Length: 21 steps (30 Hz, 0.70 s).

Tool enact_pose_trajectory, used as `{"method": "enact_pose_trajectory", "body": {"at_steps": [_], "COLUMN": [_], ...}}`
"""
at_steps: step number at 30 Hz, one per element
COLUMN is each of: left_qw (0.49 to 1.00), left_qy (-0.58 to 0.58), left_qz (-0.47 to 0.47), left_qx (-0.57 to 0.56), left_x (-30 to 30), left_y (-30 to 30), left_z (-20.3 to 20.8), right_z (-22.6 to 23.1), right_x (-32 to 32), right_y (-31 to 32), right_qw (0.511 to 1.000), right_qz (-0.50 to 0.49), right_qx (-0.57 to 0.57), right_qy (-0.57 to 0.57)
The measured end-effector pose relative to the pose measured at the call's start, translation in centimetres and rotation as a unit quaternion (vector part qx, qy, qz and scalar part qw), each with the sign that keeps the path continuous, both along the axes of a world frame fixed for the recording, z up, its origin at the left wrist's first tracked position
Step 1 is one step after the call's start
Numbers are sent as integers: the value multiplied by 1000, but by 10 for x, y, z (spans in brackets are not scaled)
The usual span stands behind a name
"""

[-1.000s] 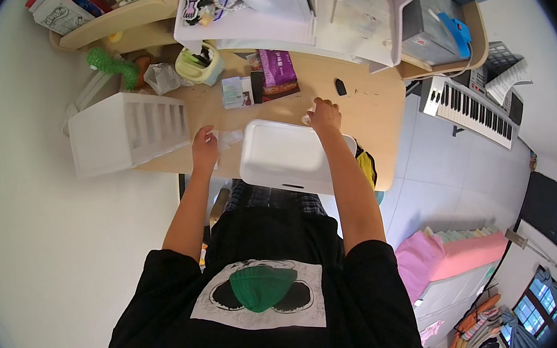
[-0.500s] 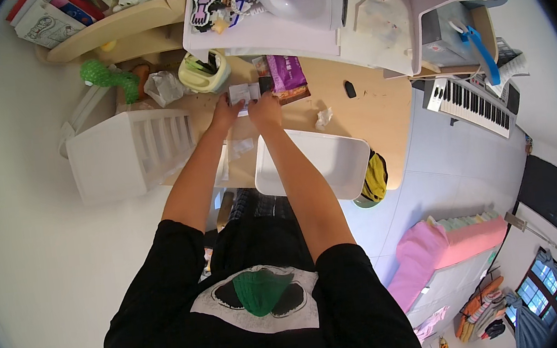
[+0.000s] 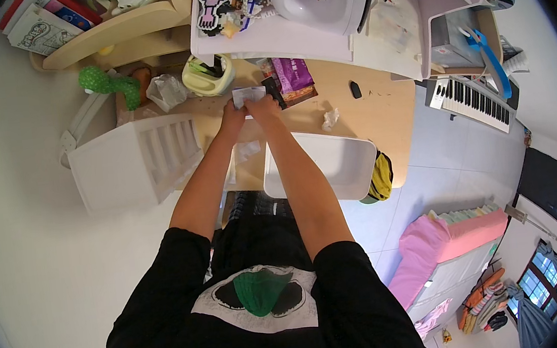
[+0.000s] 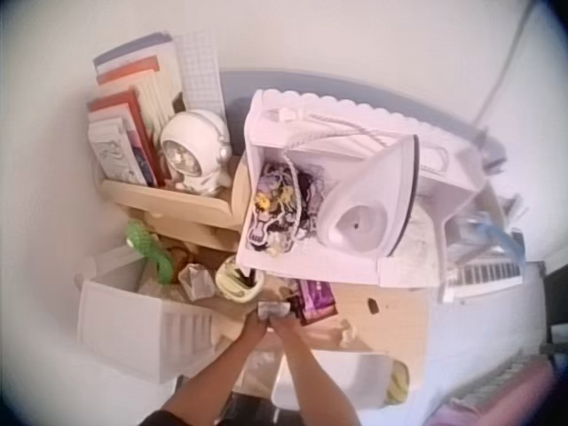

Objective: The person wipes the inside of a white plastic bin, places several small packaged items and a flashlight into it, and then folds and stores a black cloth bag on a shelf.

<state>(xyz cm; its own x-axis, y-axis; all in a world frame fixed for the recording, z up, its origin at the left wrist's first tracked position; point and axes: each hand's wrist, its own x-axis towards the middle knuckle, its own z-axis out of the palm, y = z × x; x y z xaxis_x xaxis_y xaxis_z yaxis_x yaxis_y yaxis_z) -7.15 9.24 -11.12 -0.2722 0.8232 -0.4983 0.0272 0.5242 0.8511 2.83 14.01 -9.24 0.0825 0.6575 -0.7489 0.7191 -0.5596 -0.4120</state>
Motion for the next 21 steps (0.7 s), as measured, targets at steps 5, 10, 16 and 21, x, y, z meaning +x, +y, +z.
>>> {"method": "enact_pose_trajectory", "body": {"at_steps": [5, 10, 16, 21], "left_qw": [999, 984, 978, 978], "left_qy": [-31, -178, -170, -172], "left_qz": [-15, 6, 117, 115], "left_qx": [-33, -25, 30, 25], "left_x": [-7, 2, -18, -13], "left_y": [-5, -6, -31, -30], "left_z": [15, 64, 35, 30], "right_z": [-5, -47, 17, 1], "right_x": [5, 30, -1, 16], "right_y": [-10, -13, -15, -20], "right_qw": [980, 982, 967, 961], "right_qz": [-164, -156, -163, -174], "right_qx": [-8, 73, -6, 121], "right_qy": [112, 77, 195, 179]}}
